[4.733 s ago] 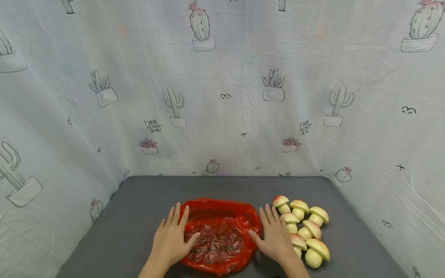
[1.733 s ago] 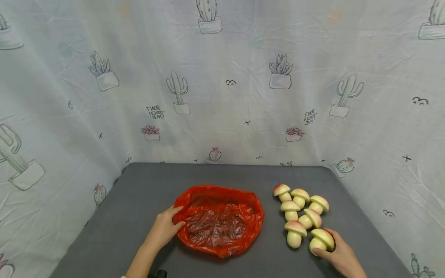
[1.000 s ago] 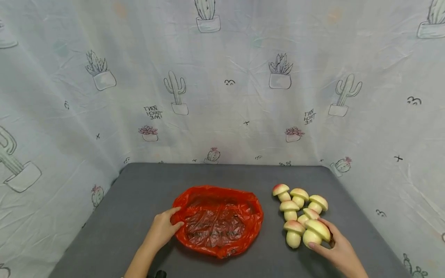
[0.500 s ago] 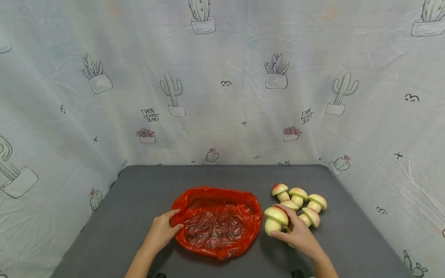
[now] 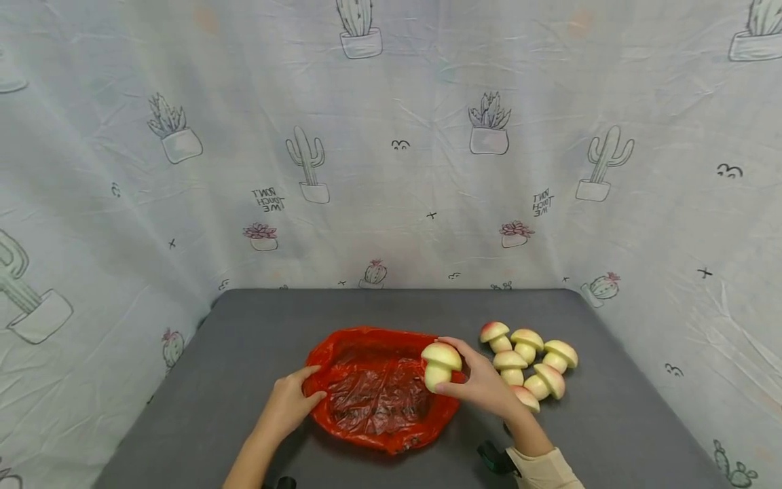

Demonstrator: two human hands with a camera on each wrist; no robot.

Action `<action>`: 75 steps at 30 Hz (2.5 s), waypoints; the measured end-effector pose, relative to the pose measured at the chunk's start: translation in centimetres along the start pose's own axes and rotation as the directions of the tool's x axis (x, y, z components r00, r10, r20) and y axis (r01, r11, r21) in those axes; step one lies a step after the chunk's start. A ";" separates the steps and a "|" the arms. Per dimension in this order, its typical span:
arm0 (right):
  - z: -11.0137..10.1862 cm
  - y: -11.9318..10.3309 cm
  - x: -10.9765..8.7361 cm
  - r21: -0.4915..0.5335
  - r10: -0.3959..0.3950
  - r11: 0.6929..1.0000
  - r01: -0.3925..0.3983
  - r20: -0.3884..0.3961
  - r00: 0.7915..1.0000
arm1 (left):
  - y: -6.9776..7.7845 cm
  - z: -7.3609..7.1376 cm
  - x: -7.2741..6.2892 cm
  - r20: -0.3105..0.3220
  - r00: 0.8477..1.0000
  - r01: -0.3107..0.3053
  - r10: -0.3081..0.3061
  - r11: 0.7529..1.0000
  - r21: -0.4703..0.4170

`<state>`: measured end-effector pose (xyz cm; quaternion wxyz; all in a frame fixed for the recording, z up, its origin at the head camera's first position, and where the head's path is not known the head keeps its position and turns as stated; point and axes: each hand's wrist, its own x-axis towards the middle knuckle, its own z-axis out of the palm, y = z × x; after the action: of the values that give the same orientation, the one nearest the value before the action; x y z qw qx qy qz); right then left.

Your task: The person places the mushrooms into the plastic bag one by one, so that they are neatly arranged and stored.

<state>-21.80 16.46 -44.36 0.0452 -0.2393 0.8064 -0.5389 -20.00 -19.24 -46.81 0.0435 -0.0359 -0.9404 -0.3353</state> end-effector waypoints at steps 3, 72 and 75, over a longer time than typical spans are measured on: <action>0.7 -0.2 1.2 -0.040 -0.022 0.999 0.023 0.024 0.999 | 0.1 -0.1 0.0 0.005 1.000 0.008 -0.008 1.000 -0.001; 13.3 1.4 12.4 -0.384 0.097 0.923 0.002 0.240 0.966 | 0.1 0.6 0.1 -0.026 0.999 -0.033 0.033 0.999 0.004; 12.8 1.3 12.0 -0.382 0.091 0.924 0.006 0.235 0.968 | 0.1 0.7 0.1 -0.025 0.999 -0.030 0.030 1.000 0.002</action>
<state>-28.57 0.74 -48.62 0.1104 -0.2915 0.8883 -0.3372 -20.15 -18.75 -47.26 0.0605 -0.0459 -0.9393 -0.3345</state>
